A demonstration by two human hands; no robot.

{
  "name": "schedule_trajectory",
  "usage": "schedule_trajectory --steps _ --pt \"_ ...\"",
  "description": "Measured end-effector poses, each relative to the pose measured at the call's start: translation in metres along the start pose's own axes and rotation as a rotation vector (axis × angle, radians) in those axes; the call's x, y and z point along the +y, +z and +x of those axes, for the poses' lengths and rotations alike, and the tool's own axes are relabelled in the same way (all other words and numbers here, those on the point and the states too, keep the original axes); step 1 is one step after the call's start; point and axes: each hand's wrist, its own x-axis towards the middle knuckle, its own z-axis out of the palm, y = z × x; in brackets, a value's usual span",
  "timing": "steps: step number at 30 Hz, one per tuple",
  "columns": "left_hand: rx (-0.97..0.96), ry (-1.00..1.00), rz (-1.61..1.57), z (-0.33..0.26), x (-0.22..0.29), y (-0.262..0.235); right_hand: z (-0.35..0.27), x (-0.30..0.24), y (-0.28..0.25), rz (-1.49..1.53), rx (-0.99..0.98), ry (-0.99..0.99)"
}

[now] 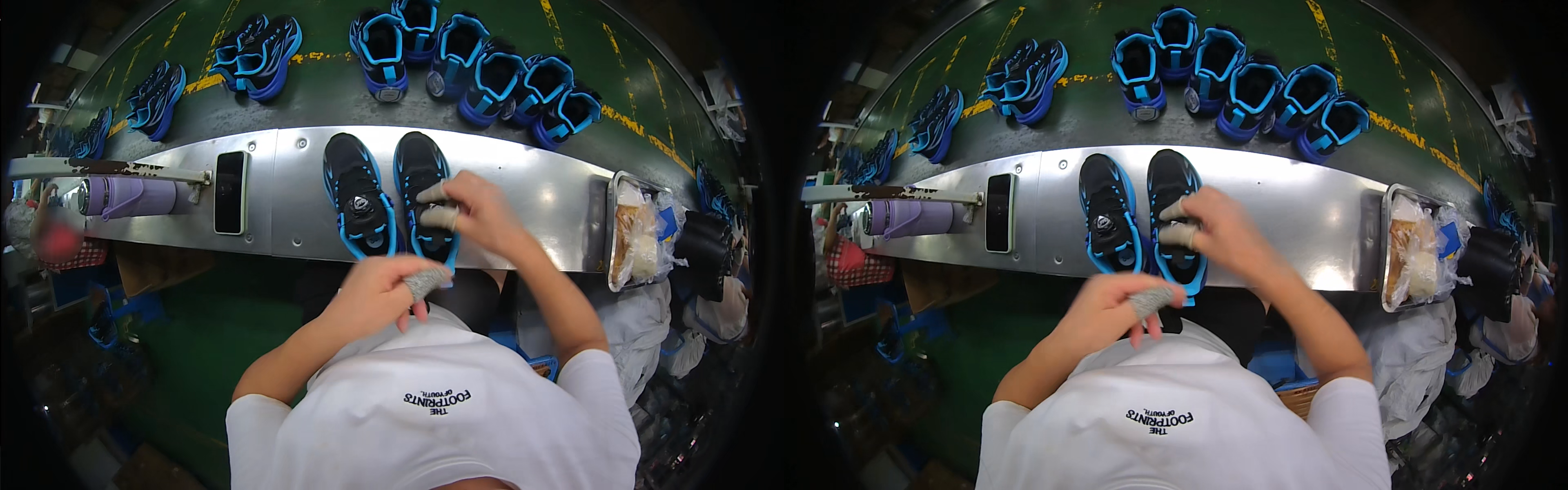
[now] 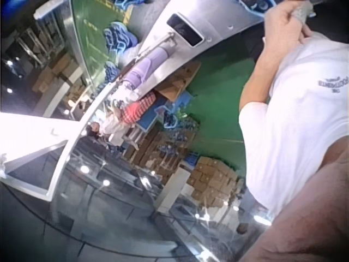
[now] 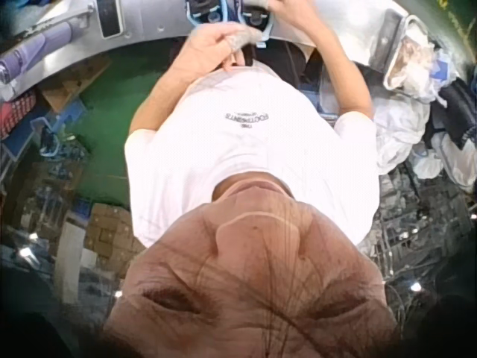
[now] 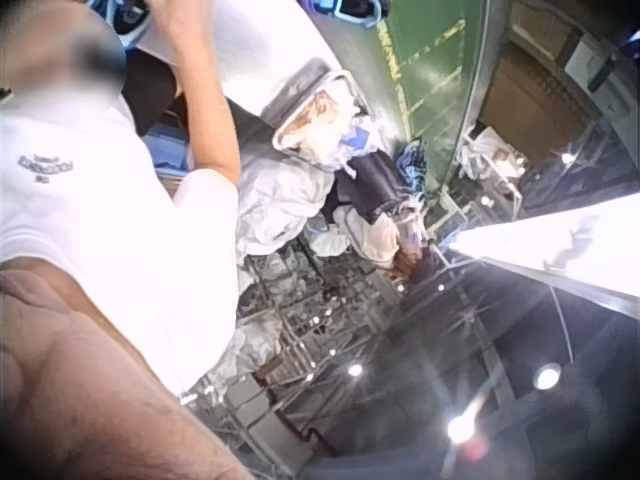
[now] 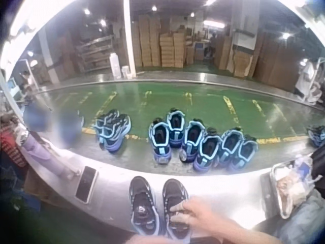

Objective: The person cleans and polishes a pair of black and blue sneakers on a metal workbench. Using a small white cloth, they wipe down the midsoles and uppers, picking up shoes from a conveyor line and placing them back after cleaning.

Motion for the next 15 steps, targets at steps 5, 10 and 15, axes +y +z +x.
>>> schedule_trajectory --steps 5,10,15 --pt "0.892 0.485 0.592 0.001 -0.003 -0.048 0.076 -0.036 -0.002 -0.097 0.027 -0.116" --pt "0.627 0.611 0.514 -0.038 0.03 -0.085 0.175 -0.075 0.059 -0.179 -0.007 -0.242" --pt "0.287 0.496 0.555 -0.096 0.079 -0.145 0.226 -0.131 0.095 -0.194 -0.221 -0.015"
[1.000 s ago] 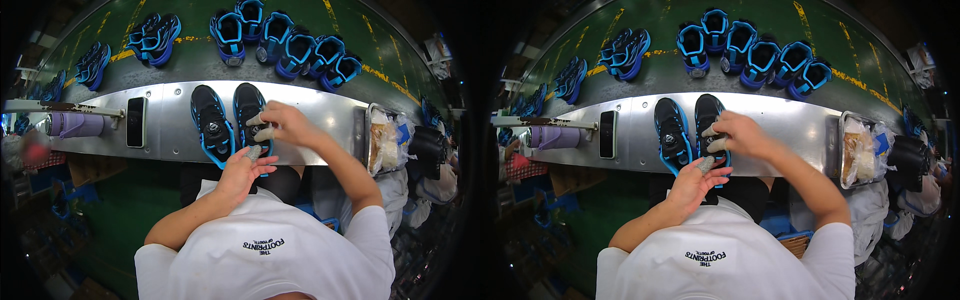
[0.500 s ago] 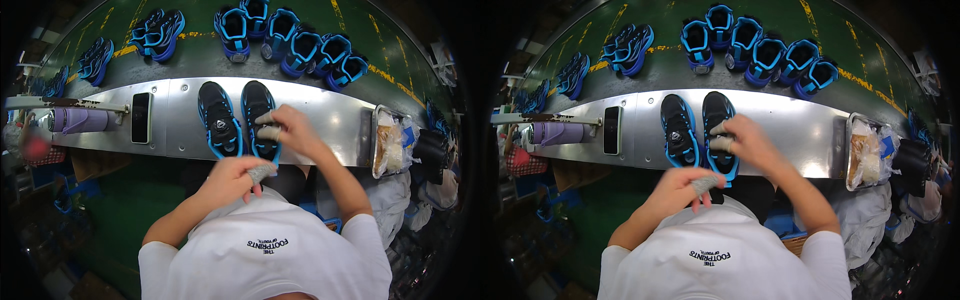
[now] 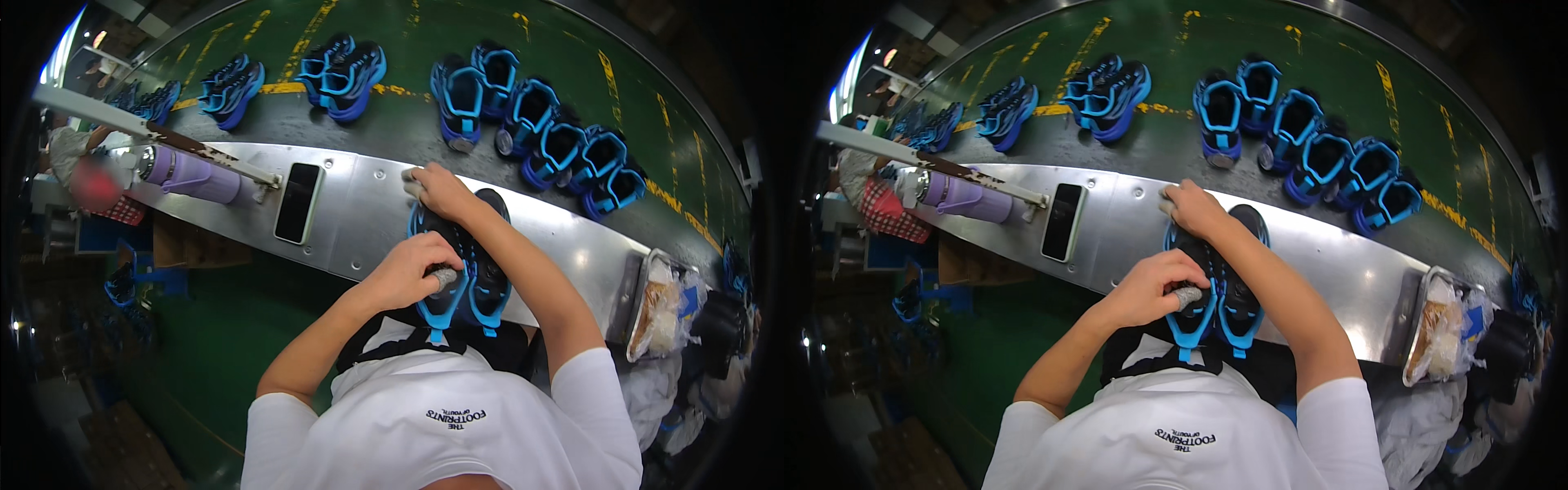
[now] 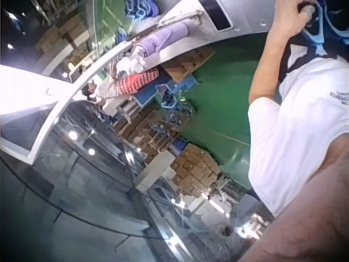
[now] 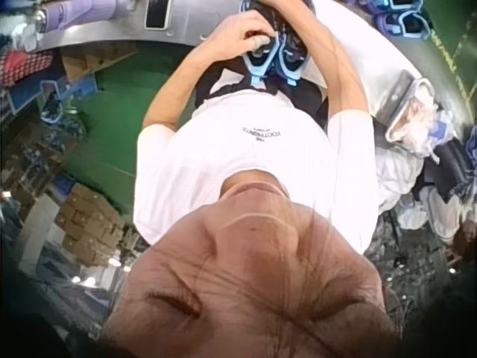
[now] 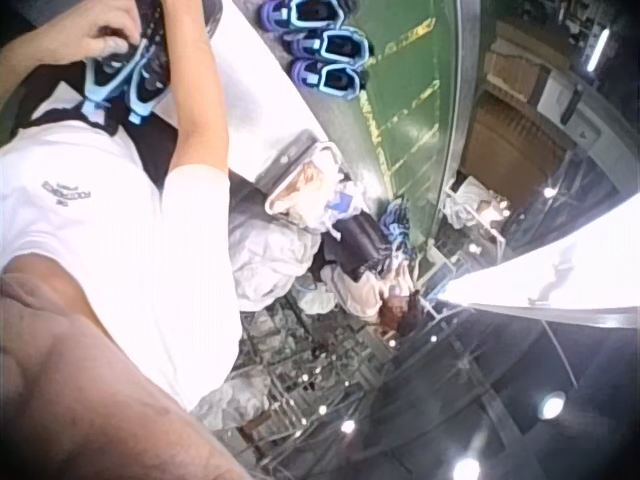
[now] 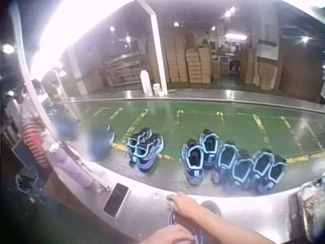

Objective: The person cleans and polishes a pair of black and blue sneakers on a metal workbench. Using a small white cloth, they wipe down the midsoles and uppers, picking up shoes from a conveyor line and placing them back after cleaning.

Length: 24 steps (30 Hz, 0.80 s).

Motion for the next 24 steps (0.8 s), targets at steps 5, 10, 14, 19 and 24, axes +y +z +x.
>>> schedule_trajectory --steps 5,10,14,19,24 --pt "0.511 -0.087 0.081 0.045 -0.039 0.076 0.025 0.075 0.019 0.017 0.317 -0.174" --pt "0.036 -0.032 -0.143 0.081 -0.084 0.073 0.032 0.136 0.027 0.06 0.348 -0.17" --pt "0.305 -0.032 0.033 0.081 -0.08 0.104 0.022 0.15 0.026 0.077 0.348 -0.139" --pt "0.326 -0.042 -0.016 0.097 -0.094 0.115 0.021 0.161 0.017 0.099 0.296 -0.1" --pt "-0.111 0.042 -0.176 0.116 -0.115 0.077 0.032 0.17 0.021 0.103 0.367 -0.179"
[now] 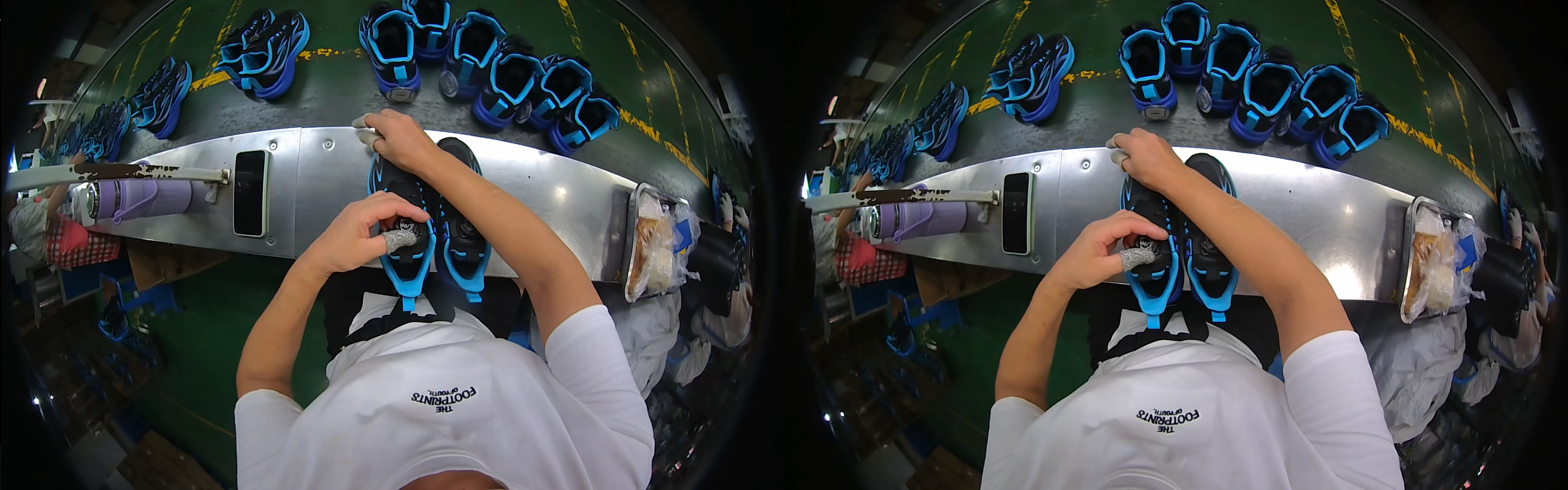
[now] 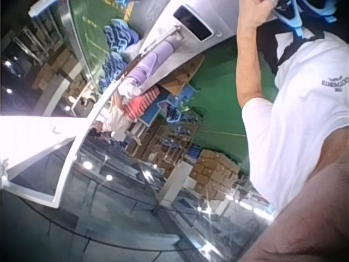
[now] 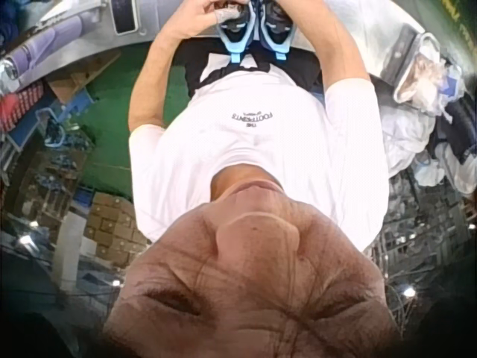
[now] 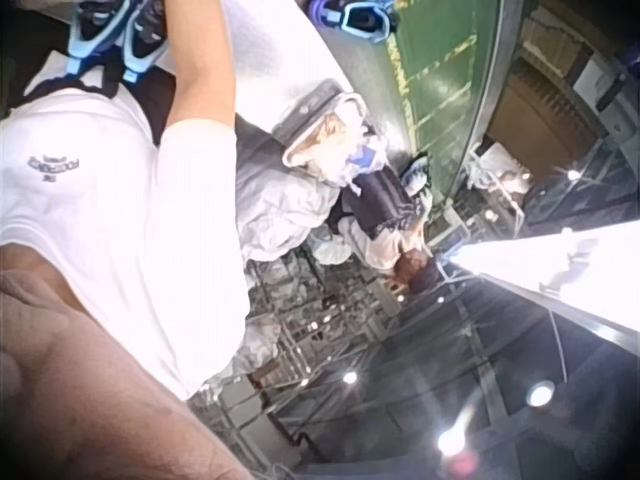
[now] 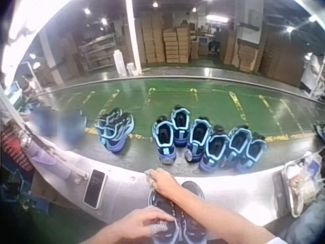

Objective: The person cleans and polishes a pair of black and blue sneakers on a metal workbench. Using a small white cloth, they wipe down the midsoles and uppers, picking up shoes from a conveyor line and placing them back after cleaning.

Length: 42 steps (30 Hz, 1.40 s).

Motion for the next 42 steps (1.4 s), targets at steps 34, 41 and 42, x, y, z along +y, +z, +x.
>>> schedule_trajectory --steps 34,41,42 --pt "0.531 0.048 -0.027 0.001 -0.033 0.019 0.035 0.005 0.009 -0.029 -0.038 -0.007" --pt "-0.119 0.222 -0.13 0.015 -0.024 -0.058 0.054 -0.014 0.005 -0.038 0.008 -0.106" --pt "-0.119 0.235 -0.123 0.012 -0.014 -0.059 0.054 -0.022 -0.001 -0.048 0.014 -0.114"
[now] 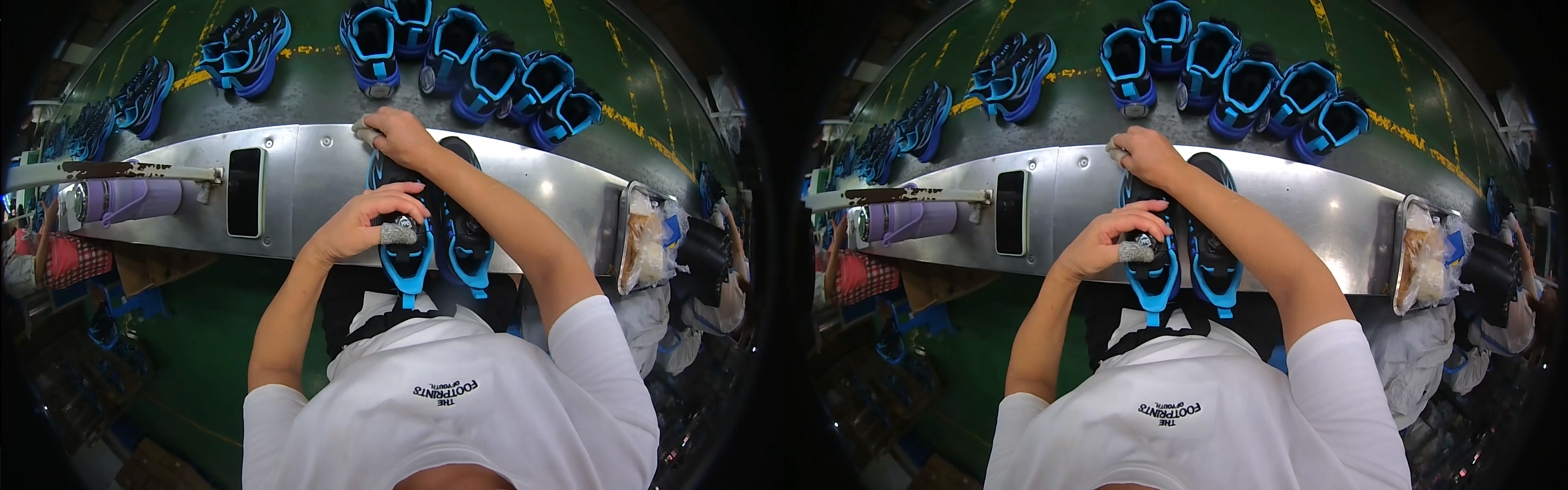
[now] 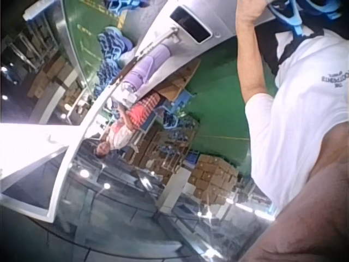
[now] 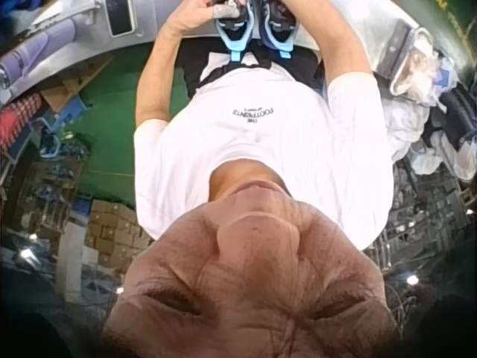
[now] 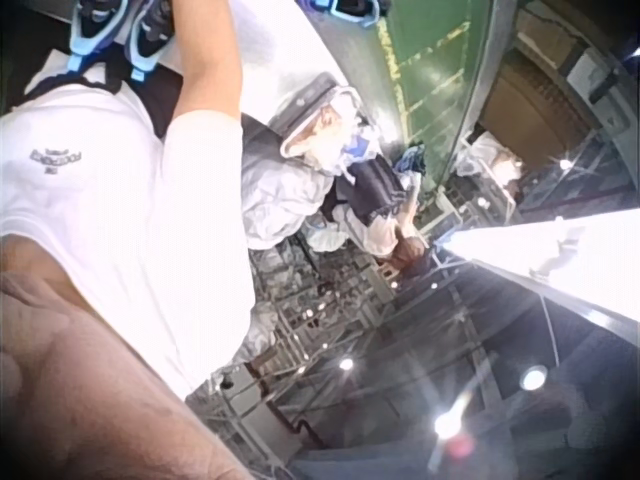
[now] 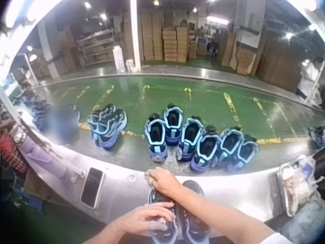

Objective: The person cleans and polishes a pair of black and blue sneakers on a metal workbench. Using a small white cloth, they wipe down the midsoles and uppers, picking up shoes from a conveyor line and placing them back after cleaning.

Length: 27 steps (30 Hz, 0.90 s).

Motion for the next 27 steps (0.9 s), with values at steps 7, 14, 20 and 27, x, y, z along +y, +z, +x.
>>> schedule_trajectory --steps 7,14,20,27 --pt "0.469 -0.082 0.434 -0.038 0.191 0.039 0.049 -0.135 -0.12 -0.136 -0.257 -0.006" --pt "-0.12 -0.164 0.674 -0.08 0.426 0.075 0.172 -0.302 -0.283 -0.8 -0.241 0.148" --pt "-0.145 -0.248 0.799 -0.155 0.547 0.086 0.178 -0.472 -0.267 -0.787 -0.149 0.033" --pt "0.08 -0.239 0.402 -0.246 0.663 -0.037 0.108 -0.584 -0.27 -0.639 -0.095 0.036"
